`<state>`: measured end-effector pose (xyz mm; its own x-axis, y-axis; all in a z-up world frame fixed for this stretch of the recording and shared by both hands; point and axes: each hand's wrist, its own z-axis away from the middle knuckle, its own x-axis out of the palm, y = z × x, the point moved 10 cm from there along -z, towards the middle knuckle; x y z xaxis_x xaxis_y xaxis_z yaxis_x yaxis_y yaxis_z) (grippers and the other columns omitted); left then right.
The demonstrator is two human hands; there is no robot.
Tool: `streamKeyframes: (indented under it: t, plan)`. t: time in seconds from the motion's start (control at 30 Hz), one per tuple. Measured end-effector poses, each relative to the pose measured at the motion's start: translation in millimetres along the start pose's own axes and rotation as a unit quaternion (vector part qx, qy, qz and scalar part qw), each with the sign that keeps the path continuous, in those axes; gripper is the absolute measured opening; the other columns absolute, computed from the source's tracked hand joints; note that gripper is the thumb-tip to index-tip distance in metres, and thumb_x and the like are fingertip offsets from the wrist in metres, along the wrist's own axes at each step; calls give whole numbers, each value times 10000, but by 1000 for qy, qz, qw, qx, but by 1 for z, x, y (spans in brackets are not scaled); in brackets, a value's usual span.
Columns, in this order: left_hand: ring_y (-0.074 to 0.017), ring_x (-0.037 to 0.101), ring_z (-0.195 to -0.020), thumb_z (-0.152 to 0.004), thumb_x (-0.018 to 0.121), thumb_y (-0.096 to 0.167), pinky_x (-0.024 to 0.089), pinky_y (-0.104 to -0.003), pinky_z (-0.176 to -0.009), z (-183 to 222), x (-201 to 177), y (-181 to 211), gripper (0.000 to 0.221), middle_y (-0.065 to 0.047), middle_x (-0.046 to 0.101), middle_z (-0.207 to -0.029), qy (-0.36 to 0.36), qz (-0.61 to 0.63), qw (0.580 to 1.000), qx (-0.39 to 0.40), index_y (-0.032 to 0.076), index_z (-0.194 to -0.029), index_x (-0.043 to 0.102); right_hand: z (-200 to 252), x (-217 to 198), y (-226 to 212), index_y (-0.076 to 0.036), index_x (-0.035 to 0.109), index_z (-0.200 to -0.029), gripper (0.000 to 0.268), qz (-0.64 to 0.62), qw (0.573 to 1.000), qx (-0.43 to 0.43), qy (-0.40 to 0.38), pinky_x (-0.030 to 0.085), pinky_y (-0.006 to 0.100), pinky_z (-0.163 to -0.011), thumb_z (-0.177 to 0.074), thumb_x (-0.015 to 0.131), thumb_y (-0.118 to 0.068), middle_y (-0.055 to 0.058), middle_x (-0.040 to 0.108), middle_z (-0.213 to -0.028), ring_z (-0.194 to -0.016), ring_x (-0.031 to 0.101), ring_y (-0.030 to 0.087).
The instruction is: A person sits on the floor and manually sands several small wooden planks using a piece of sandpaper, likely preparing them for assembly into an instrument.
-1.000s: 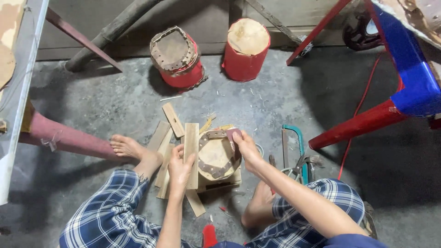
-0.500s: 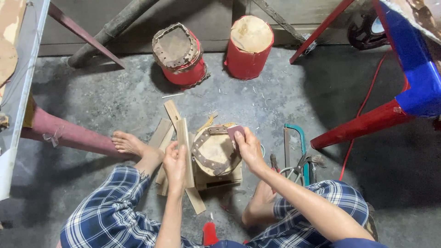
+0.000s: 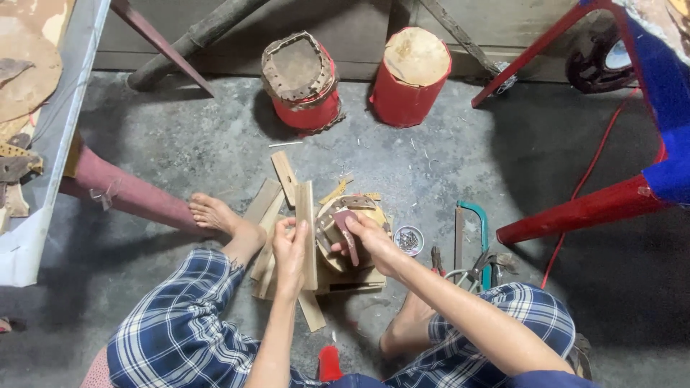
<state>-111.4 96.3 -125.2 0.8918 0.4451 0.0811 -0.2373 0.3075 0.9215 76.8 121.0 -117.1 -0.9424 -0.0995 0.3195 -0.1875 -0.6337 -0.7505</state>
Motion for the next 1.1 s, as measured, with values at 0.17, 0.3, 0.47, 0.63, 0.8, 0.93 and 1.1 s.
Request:
streamKeyframes:
  t: [0.17, 0.3, 0.47, 0.63, 0.8, 0.93, 1.1]
  plan:
    - [-172, 704, -830, -982, 682, 248, 612, -265, -645, -2, 0, -5, 322, -170, 746, -1089, -1, 1, 1000, 0, 108, -1236, 542, -5, -3, 6, -50, 537, -1342, 394, 7, 1000, 3, 19, 654, 398, -661, -1038, 552, -299, 181, 647, -1108, -833, 766, 360]
    - [-168, 695, -828, -980, 683, 239, 610, -265, -655, 1, 0, -6, 315, -177, 749, -1081, 2, 7, 1000, -3, 106, -1231, 548, -4, 2, 3, -54, 577, -1256, 335, 3, 1000, 13, 14, 651, 385, -628, -1041, 542, -308, 181, 667, -1030, -795, 767, 357]
    - [-169, 709, -815, -980, 684, 231, 609, -251, -639, -5, -1, -8, 300, -186, 758, -1068, -5, 15, 1000, 3, 106, -1218, 552, -1, -12, -5, -46, 575, -1273, 356, 17, 999, 16, 32, 652, 406, -630, -1028, 571, -305, 209, 672, -1022, -768, 760, 357]
    - [-156, 714, -796, -979, 683, 225, 601, -223, -623, -9, -7, -10, 293, -174, 764, -1045, -5, 37, 999, 1, 110, -1209, 543, 2, -45, -20, -44, 623, -1237, 333, 95, 995, 17, 34, 639, 408, -570, -999, 634, -277, 194, 682, -948, -698, 757, 332]
    - [-192, 736, -806, -999, 655, 240, 615, -301, -629, 4, -11, 29, 303, -194, 770, -1008, -19, -125, 986, 105, 119, -1239, 516, 34, -76, -98, -48, 681, -969, 211, 235, 962, -104, 86, 534, 261, -506, -990, 618, -249, 56, 566, -701, -592, 612, 135]
    - [-246, 770, -843, -996, 640, 266, 638, -335, -627, 15, 20, 22, 291, -197, 772, -1058, -108, -164, 977, 88, 132, -1234, 541, 38, -59, -70, -68, 689, -882, 181, 290, 955, -62, -2, 510, 257, -496, -949, 660, -233, 42, 592, -628, -536, 596, 134]
    - [-309, 753, -861, -1049, 503, 252, 578, -447, -737, 30, 43, 10, 172, -172, 785, -942, -204, -280, 934, 87, 123, -1160, 529, 11, -70, -22, -113, 668, -864, 212, 422, 901, -54, -86, 559, 316, -619, -964, 646, -298, 88, 695, -619, -637, 747, 202]
